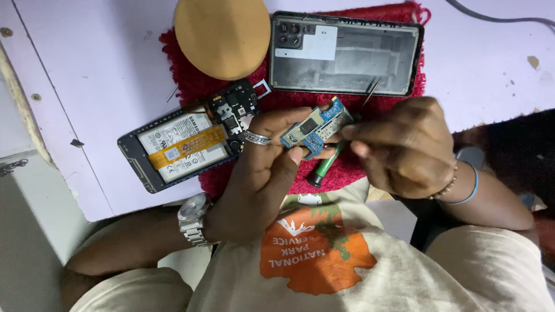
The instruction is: Repairing a mobile phone by inspecting and manipulating the motherboard and internal components.
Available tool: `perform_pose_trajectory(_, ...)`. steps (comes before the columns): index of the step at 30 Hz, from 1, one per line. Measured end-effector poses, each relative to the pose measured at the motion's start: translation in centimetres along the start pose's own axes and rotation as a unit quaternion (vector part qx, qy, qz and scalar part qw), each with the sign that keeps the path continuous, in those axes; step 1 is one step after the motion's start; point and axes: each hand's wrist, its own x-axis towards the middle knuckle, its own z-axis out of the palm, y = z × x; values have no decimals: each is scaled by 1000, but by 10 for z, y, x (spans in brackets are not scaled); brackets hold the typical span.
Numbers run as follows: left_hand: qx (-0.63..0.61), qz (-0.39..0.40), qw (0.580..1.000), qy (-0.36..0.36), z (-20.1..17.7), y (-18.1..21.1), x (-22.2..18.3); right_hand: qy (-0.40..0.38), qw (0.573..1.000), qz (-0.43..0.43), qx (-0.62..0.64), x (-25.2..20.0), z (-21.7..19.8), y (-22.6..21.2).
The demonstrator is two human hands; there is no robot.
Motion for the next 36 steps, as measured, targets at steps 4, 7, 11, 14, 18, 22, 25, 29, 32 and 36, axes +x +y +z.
perform_pose_trajectory(4, -24, 9, 1000, -14, 0, 2, -1, 47, 998, 12, 36, -4, -2, 3)
perform_pose_trajectory(7, 33, -6, 999, 5, -1, 0, -1, 19, 998, -47, -25, -7, 0, 3)
perform_pose_trajectory(11, -7, 19, 1000, -9, 1, 2, -1, 118, 992, 40, 12, -4, 7, 3)
perform_pose_trajectory(14, -14, 23, 1000, -6, 1, 3, -2, 209, 970, 114, 45, 2, 14, 0)
perform_pose_trajectory(18, 5, 9, 1000, 12, 1, 3, -1, 161, 957, 183, 158, 3, 9, 1)
perform_pose_trajectory(22, 0, 2, 1000, -1, 0, 6, -1, 118, 964, 180, 157, -2, 5, 2)
perform_pose_trajectory(25, 11, 8, 1000, 8, 1, 6, -1, 118, 963, 171, 170, -1, 4, 2)
perform_pose_trajectory(29, 4, 0, 1000, 7, 1, 7, -1, 109, 963, 159, 190, -3, 5, 5)
perform_pose_trajectory(32, 23, 25, 999, -9, 1, 11, 1, 112, 952, 150, 243, 2, 4, 5)
perform_pose_trajectory(36, -18, 17, 1000, -9, 3, 10, 0, 147, 930, 159, 298, 5, 8, 9)
